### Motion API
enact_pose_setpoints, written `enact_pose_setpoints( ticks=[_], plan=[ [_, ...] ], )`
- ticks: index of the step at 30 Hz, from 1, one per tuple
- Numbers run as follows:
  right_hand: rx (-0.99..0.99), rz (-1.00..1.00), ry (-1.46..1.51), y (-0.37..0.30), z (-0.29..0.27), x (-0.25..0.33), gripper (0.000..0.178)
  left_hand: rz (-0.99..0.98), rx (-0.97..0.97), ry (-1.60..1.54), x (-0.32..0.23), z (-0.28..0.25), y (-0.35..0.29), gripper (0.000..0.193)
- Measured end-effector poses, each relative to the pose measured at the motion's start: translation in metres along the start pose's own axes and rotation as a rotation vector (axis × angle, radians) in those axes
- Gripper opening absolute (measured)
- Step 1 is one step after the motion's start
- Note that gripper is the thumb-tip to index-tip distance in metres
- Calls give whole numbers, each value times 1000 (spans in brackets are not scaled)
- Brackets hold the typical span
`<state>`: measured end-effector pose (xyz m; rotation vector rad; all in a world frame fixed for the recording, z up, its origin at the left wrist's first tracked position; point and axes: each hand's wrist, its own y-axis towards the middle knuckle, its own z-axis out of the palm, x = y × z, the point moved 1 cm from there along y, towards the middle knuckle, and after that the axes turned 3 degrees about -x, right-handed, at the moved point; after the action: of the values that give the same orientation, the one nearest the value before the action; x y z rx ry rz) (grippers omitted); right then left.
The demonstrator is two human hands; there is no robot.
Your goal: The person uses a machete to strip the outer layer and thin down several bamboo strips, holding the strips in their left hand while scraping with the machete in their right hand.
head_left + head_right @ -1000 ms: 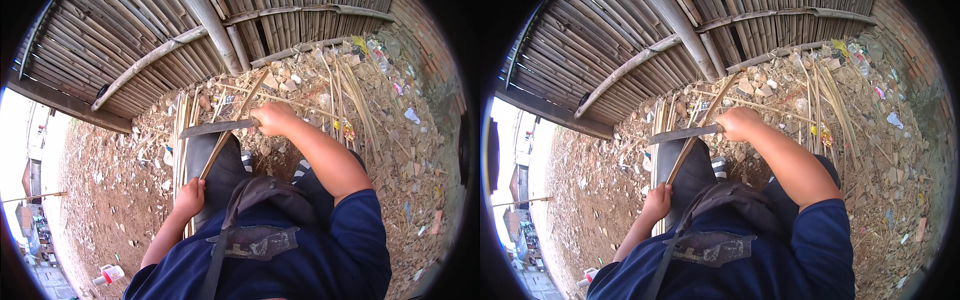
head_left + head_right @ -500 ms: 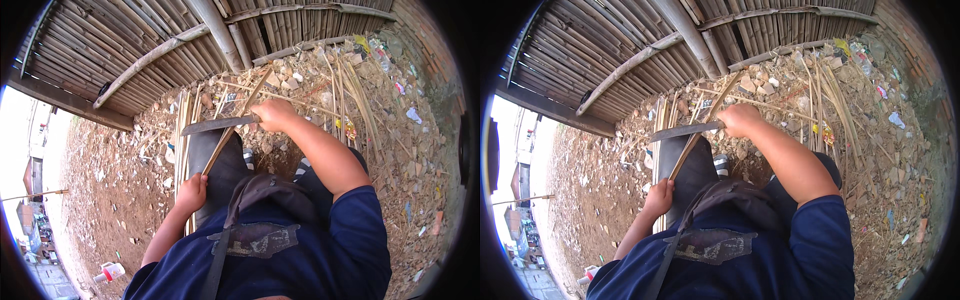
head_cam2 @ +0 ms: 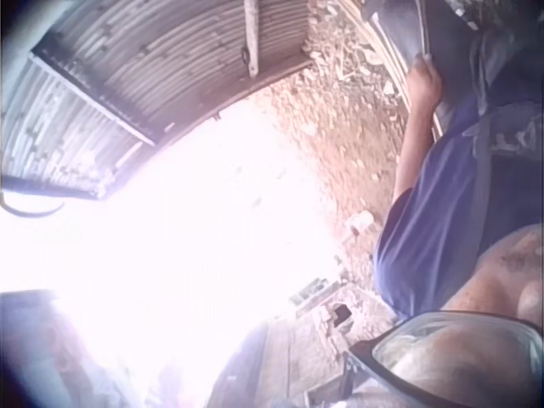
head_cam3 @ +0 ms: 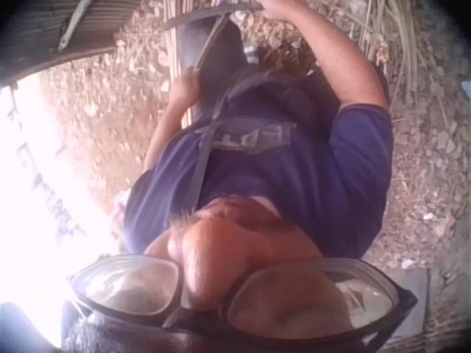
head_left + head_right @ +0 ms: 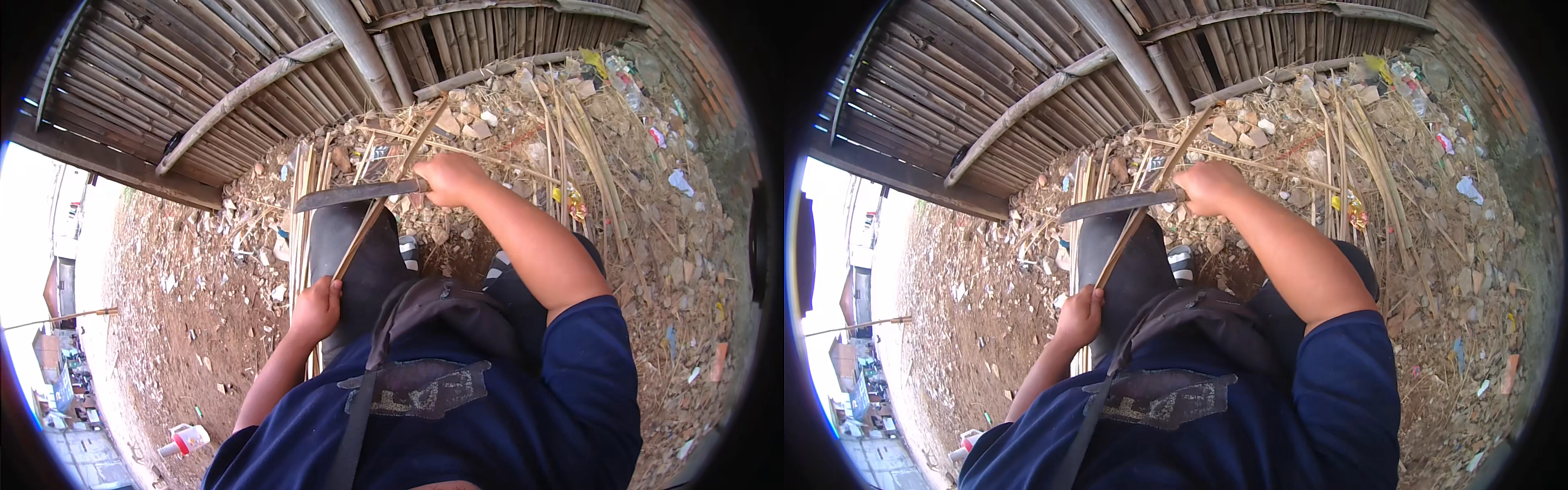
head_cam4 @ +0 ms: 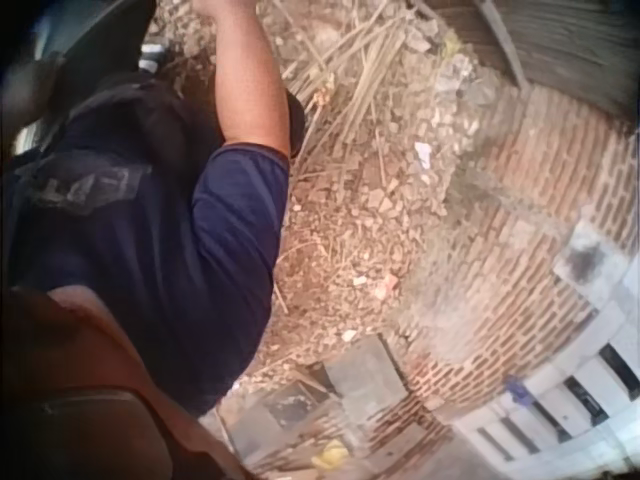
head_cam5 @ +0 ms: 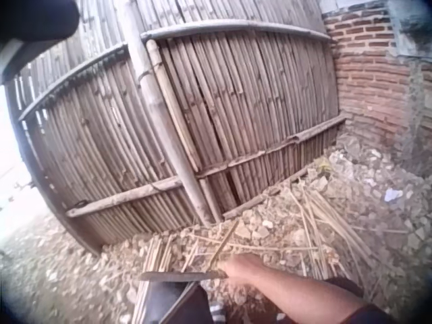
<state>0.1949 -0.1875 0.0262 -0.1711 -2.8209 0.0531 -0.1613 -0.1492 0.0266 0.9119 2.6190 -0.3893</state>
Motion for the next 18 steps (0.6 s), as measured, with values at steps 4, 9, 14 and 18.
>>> enact_pose_setpoints(
  ticks=[4, 9, 14, 18],
  plan=[
    [-46, -16, -21, 1, 4, 1, 24, 21, 4, -44, 6, -2, 1, 35],
    [-83, -35, -64, -8, -8, 7, 28, 13, -1, -97, 8, -10, -5, 31],
    [-194, 25, -54, -8, -12, -4, 33, -101, -40, 17, 11, -30, -33, 36],
    [-126, 70, -55, -6, -14, -19, 35, -212, 141, 8, 36, -29, -55, 36]
  ],
)
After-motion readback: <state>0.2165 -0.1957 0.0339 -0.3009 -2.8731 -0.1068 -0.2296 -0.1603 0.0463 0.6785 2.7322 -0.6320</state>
